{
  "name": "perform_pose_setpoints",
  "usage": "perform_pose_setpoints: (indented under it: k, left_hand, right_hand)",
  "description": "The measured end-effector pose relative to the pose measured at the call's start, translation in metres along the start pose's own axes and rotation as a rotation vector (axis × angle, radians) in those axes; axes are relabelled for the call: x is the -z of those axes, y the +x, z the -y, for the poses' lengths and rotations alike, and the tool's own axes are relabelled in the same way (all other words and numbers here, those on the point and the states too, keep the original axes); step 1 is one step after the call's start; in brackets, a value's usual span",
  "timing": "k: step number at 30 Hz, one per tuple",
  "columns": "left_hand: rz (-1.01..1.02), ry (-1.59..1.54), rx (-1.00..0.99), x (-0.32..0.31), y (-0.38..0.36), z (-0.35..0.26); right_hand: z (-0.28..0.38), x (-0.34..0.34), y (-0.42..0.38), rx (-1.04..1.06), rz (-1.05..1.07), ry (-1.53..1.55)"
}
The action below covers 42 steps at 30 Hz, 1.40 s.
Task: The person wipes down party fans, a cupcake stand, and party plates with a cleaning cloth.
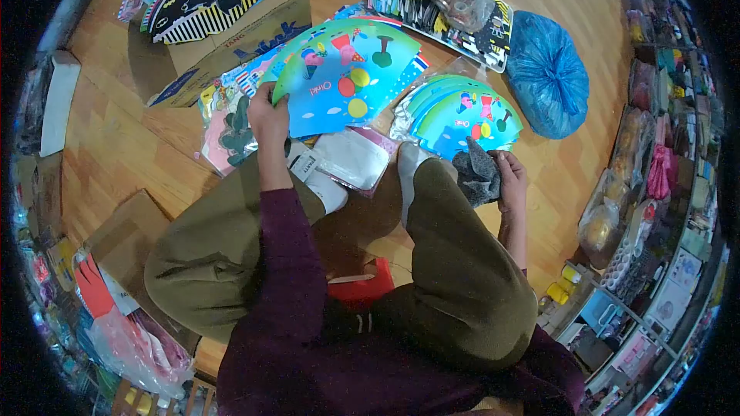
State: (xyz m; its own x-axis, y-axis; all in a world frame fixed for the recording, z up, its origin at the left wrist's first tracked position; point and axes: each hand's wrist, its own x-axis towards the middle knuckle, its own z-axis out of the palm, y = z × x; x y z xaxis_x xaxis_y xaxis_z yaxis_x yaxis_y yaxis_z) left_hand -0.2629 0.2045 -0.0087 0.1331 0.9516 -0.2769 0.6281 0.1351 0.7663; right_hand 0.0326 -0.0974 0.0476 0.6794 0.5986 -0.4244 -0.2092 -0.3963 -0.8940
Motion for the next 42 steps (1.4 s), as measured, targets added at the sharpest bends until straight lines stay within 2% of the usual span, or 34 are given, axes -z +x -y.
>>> perform_pose_setpoints:
  k: [1, 3, 4, 6, 10, 11, 13, 15, 18, 21, 27, 30, 33, 35, 37, 39, 42]
  left_hand:
    - [-0.001, 0.002, -0.004, 0.000, -0.001, -0.002]
    - [-0.281, 0.263, -0.232, 0.001, -0.003, -0.007]
    - [-0.296, 0.264, -0.239, -0.001, -0.003, -0.009]
    - [-0.283, 0.132, -0.362, -0.009, -0.008, -0.013]
    - [0.075, -0.020, -0.480, -0.037, -0.043, -0.029]
    - [0.067, 0.040, -0.531, -0.043, -0.055, -0.035]
    - [0.141, -0.070, -0.469, -0.046, -0.076, -0.051]
    - [0.143, -0.082, -0.585, -0.042, -0.097, -0.058]
    - [0.168, -0.114, -0.557, -0.019, -0.126, -0.076]
    - [0.153, -0.083, -0.556, 0.027, -0.162, -0.097]
    - [0.062, -0.026, -0.765, 0.130, -0.222, -0.143]
    - [0.011, -0.147, -0.766, 0.160, -0.239, -0.156]
    - [0.015, -0.189, -0.781, 0.174, -0.247, -0.153]
    - [0.003, -0.181, -0.804, 0.179, -0.251, -0.148]
    - [-0.014, -0.176, -0.823, 0.180, -0.252, -0.143]
    - [0.020, -0.315, -0.793, 0.178, -0.247, -0.136]
    - [0.009, -0.268, -0.796, 0.170, -0.244, -0.128]
  right_hand:
    - [-0.004, 0.001, 0.000, 0.012, -0.006, 0.005]
    - [-0.009, 0.007, 0.000, 0.003, -0.014, -0.001]
    - [-0.011, 0.010, 0.002, -0.004, -0.018, -0.010]
    - [-0.010, 0.011, 0.003, 0.002, -0.040, 0.054]
    - [-0.024, 0.013, 0.010, 0.018, -0.153, 0.243]
    - [-0.030, 0.013, 0.011, 0.017, -0.183, 0.280]
    - [-0.033, 0.010, 0.009, 0.021, -0.175, 0.345]
    - [-0.034, 0.004, 0.001, 0.055, -0.212, 0.371]
    - [-0.055, 0.009, -0.003, 0.067, -0.125, 0.431]
    - [-0.056, 0.012, -0.024, 0.084, -0.159, 0.423]
    - [-0.061, 0.031, -0.056, 0.064, -0.168, 0.485]
    - [-0.054, 0.032, -0.065, 0.071, -0.224, 0.517]
    - [-0.051, 0.024, -0.070, 0.099, -0.270, 0.552]
    - [-0.052, 0.022, -0.062, 0.076, -0.221, 0.525]
    - [-0.035, 0.013, -0.071, 0.094, -0.231, 0.494]
    - [-0.029, 0.011, -0.072, 0.149, -0.191, 0.482]
    - [-0.004, 0.011, -0.077, 0.191, -0.212, 0.537]
